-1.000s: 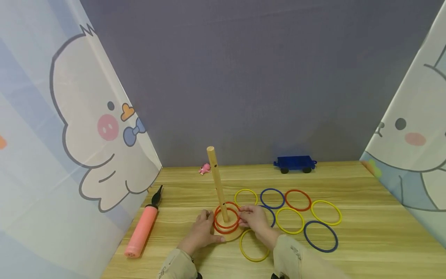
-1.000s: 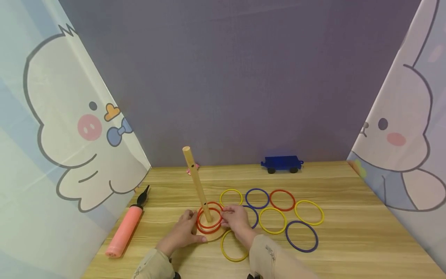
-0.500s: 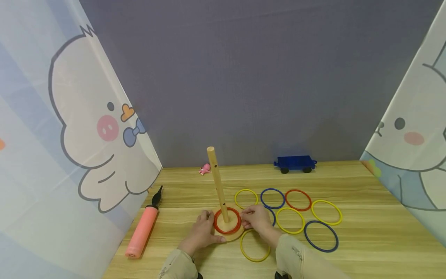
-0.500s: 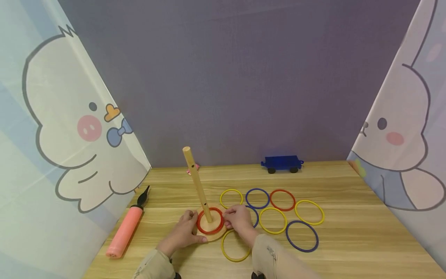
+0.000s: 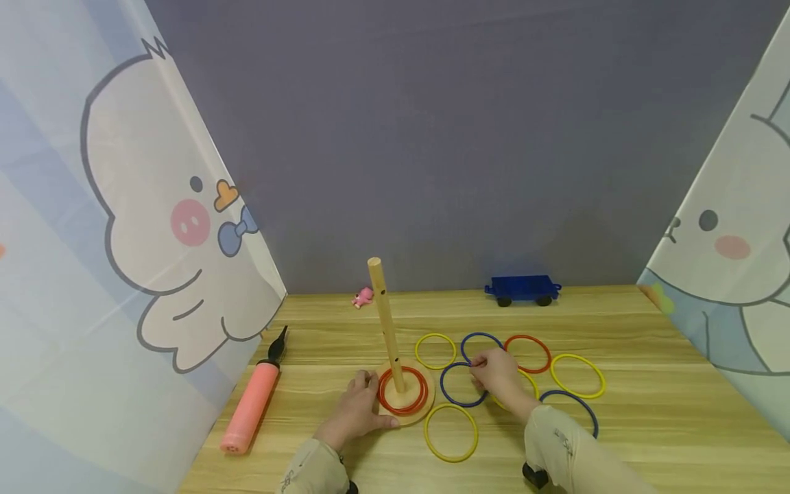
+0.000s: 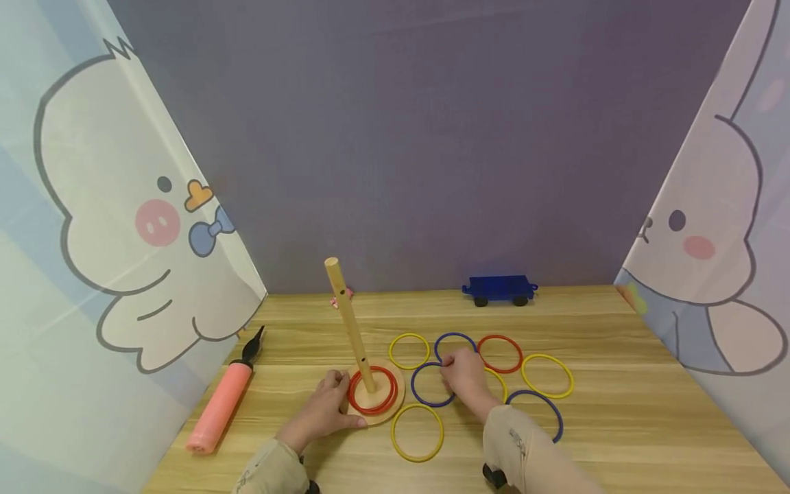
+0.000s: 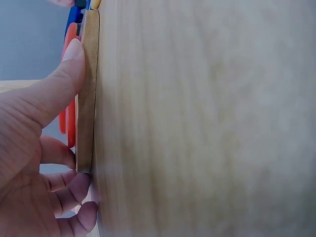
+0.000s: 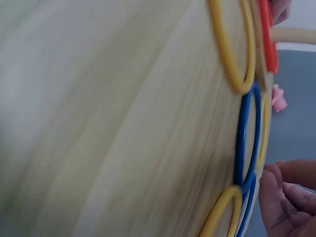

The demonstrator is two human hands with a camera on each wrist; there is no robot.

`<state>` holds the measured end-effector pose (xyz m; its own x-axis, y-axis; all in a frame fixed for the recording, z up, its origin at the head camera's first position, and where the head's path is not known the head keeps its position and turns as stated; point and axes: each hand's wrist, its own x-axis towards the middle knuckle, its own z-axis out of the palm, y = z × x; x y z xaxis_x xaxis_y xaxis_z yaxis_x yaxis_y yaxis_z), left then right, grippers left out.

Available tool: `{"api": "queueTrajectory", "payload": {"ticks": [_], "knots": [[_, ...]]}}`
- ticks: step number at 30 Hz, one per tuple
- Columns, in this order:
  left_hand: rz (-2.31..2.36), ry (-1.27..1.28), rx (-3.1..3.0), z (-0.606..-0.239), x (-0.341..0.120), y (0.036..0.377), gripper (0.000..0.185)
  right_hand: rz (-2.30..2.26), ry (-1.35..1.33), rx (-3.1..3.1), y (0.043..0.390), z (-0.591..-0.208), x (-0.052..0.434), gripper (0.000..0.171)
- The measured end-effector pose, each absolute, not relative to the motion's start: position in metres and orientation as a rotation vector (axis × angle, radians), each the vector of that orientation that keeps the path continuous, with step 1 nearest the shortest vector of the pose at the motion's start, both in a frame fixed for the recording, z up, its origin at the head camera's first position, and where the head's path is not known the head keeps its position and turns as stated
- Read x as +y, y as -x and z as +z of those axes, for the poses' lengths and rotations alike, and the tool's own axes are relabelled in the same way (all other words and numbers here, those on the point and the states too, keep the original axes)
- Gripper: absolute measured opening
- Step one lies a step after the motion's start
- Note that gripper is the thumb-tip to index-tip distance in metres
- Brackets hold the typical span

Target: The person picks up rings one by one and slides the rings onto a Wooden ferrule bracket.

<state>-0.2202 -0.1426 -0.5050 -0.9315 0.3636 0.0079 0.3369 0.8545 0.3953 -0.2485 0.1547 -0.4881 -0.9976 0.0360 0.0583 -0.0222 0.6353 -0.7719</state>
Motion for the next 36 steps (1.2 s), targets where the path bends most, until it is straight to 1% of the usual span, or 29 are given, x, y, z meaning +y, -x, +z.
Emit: {"api": "queueTrajectory", "payload": {"ticks": [3,7,16,19,24,27,31,36], "knots": [[0.606,-0.560,2.963,-0.505,-0.143,0.221,0.109,1.062,-0.043,-2.851,0.251,-0.490,0.163,0.013],[0.607,-0.560,2.956,-0.505,-0.143,0.221,0.110,0.846,-0.082,-2.899,0.253,-0.493,0.168,0.021],[0.625,-0.542,2.936,-0.502,-0.141,0.219,0.109,0.724,-0.056,-2.918,0.254,-0.499,0.168,0.032],[0.631,-0.540,2.937,-0.502,-0.141,0.219,0.109,0.725,-0.055,-2.919,0.255,-0.499,0.167,0.033],[0.622,-0.539,2.943,-0.503,-0.141,0.220,0.108,0.819,-0.077,-2.942,0.253,-0.496,0.170,0.032],[0.610,-0.535,2.947,-0.504,-0.141,0.220,0.109,0.911,-0.094,-2.953,0.252,-0.492,0.174,0.028],[0.592,-0.536,2.955,-0.504,-0.141,0.220,0.109,1.060,-0.092,-2.970,0.252,-0.484,0.180,0.017],[0.589,-0.544,2.956,-0.502,-0.141,0.220,0.109,1.391,-0.017,-2.949,0.251,-0.466,0.181,0.004]]}}
